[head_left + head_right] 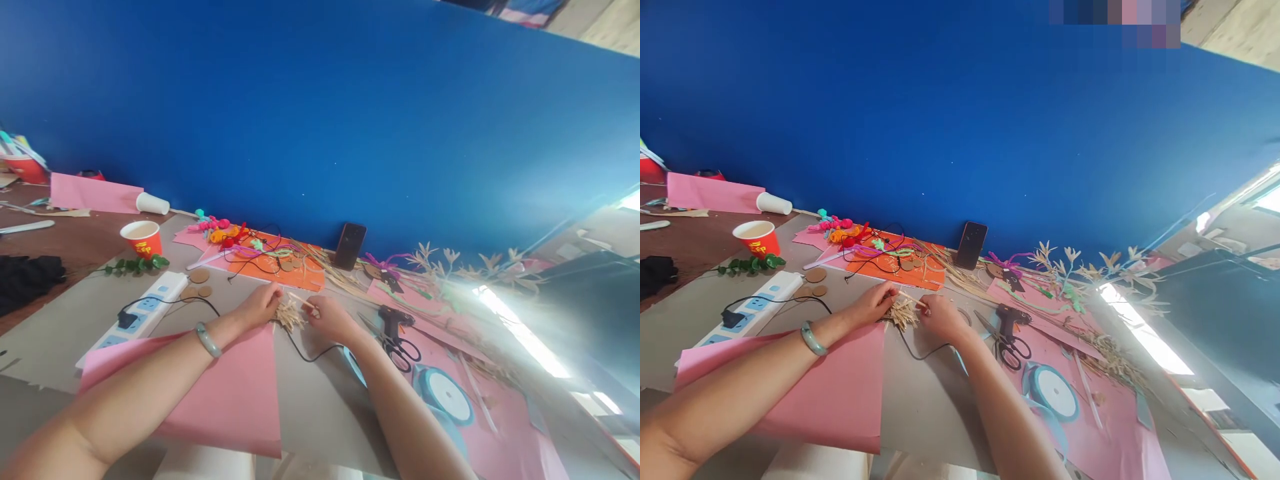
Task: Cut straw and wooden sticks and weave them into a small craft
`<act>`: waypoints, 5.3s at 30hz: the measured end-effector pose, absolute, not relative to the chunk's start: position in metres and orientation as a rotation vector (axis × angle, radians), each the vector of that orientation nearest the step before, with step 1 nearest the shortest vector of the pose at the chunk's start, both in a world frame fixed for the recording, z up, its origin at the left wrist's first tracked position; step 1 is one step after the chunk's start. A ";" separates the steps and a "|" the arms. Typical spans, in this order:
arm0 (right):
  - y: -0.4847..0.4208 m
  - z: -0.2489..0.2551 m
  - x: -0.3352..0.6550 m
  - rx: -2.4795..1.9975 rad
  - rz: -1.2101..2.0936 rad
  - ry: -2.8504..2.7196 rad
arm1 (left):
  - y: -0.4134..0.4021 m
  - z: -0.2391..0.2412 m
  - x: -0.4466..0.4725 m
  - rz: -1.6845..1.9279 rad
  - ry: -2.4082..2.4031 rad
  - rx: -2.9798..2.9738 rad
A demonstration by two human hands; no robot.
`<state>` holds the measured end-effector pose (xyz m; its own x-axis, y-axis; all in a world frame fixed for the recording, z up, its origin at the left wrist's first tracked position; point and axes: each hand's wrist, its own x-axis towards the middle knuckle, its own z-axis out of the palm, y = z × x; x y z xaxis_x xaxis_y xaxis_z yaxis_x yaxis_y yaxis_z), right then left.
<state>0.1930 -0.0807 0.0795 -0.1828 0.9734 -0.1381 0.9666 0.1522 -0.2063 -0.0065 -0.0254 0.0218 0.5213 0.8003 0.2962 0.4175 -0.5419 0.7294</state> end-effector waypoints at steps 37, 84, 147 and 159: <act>-0.089 0.090 0.259 -2.310 0.404 -2.235 | -0.037 0.034 -0.007 0.833 0.876 2.217; -0.082 0.088 0.259 -2.202 0.300 -2.037 | -0.038 0.031 -0.006 1.101 0.999 1.857; -0.090 0.099 0.261 -2.385 0.293 -2.328 | -0.035 0.027 -0.005 1.034 1.042 1.998; -0.086 0.090 0.264 -2.409 0.295 -2.311 | -0.037 0.028 -0.006 1.033 1.023 2.016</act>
